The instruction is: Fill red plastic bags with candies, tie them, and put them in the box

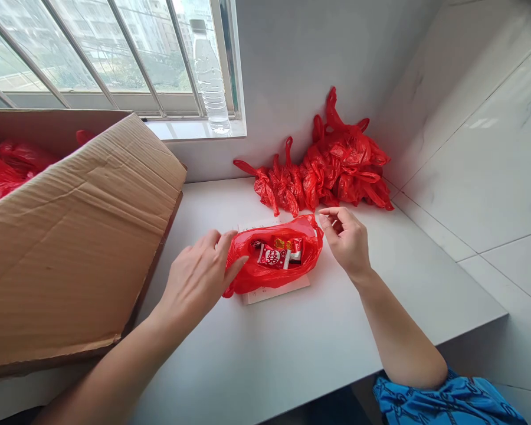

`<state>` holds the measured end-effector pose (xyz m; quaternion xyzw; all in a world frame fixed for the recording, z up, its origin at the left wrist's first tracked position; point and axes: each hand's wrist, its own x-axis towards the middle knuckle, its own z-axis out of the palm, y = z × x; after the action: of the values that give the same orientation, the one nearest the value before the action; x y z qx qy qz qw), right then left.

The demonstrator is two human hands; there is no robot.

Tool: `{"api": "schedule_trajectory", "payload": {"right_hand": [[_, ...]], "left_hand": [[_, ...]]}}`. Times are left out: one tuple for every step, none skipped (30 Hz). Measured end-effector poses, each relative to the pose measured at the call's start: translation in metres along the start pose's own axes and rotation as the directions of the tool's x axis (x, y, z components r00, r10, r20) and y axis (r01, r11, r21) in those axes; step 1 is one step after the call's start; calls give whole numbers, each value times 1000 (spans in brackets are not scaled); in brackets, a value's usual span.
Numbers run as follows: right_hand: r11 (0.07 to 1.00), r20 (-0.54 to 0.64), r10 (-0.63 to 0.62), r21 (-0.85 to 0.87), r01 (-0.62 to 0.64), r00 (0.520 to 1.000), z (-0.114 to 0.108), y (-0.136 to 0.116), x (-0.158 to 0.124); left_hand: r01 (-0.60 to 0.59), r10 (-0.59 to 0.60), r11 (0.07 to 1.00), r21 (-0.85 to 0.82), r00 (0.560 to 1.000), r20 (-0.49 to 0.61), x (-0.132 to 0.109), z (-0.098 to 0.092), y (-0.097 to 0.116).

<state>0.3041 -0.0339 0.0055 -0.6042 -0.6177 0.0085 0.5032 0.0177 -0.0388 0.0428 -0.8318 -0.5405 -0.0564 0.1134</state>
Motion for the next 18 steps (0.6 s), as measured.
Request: {"api": "schedule_trajectory", "payload": {"right_hand": [[999, -15, 6, -41, -7, 1000, -1, 4, 1], [996, -15, 11, -86, -13, 1000, 0, 8, 2], [991, 3, 14, -134, -14, 1000, 1, 12, 2], [983, 39, 14, -181, -7, 999, 2, 15, 2], [975, 88, 14, -224, 6, 996, 4, 17, 2], [966, 140, 15, -258, 22, 990, 5, 19, 1], [961, 182, 19, -276, 32, 983, 5, 20, 1], [961, 207, 25, -274, 33, 978, 4, 21, 2], [968, 214, 30, -248, 24, 976, 2, 20, 3], [980, 207, 34, -197, 8, 978, -1, 19, 5], [992, 195, 36, -125, -12, 980, -5, 17, 8], [999, 183, 36, -43, -29, 983, -9, 15, 11], [999, 173, 32, 38, -39, 984, -13, 12, 15], [993, 168, 24, 107, -42, 986, -16, 8, 19], [986, 162, 13, 162, -39, 987, -19, 3, 24], [978, 156, -1, 206, -31, 988, -21, -2, 29], [970, 153, -19, 242, -19, 988, -24, -8, 34], [962, 155, -39, 274, -5, 987, -26, -14, 39]], "left_hand": [[10, -11, 1000, 18, 999, 51, -5, -4, 2], [16, -18, 1000, 22, 995, 103, -10, -7, 3], [19, -22, 1000, 18, 989, 149, -14, -9, 4], [13, -14, 1000, 5, 982, 186, -16, -10, 5], [-4, 6, 1000, -12, 977, 215, -18, -10, 5], [-25, 32, 999, -31, 971, 236, -18, -11, 4], [-48, 59, 998, -49, 965, 254, -18, -11, 2], [-66, 81, 996, -65, 960, 267, -18, -13, 0], [-73, 92, 994, -78, 958, 272, -17, -16, -3], [-68, 90, 994, -91, 960, 265, -17, -21, -6], [-52, 76, 993, -102, 966, 247, -17, -27, -8], [-27, 51, 993, -115, 976, 212, -17, -33, -11], [4, 17, 992, -126, 986, 166, -17, -41, -13], [40, -25, 990, -134, 993, 113, -16, -48, -15], [76, -68, 987, -145, 996, 57, -15, -55, -17], [106, -107, 981, -162, 994, 4, -14, -61, -18], [124, -135, 974, -188, 990, -45, -13, -67, -20], [128, -151, 966, -223, 985, -87, -11, -71, -21]]}}
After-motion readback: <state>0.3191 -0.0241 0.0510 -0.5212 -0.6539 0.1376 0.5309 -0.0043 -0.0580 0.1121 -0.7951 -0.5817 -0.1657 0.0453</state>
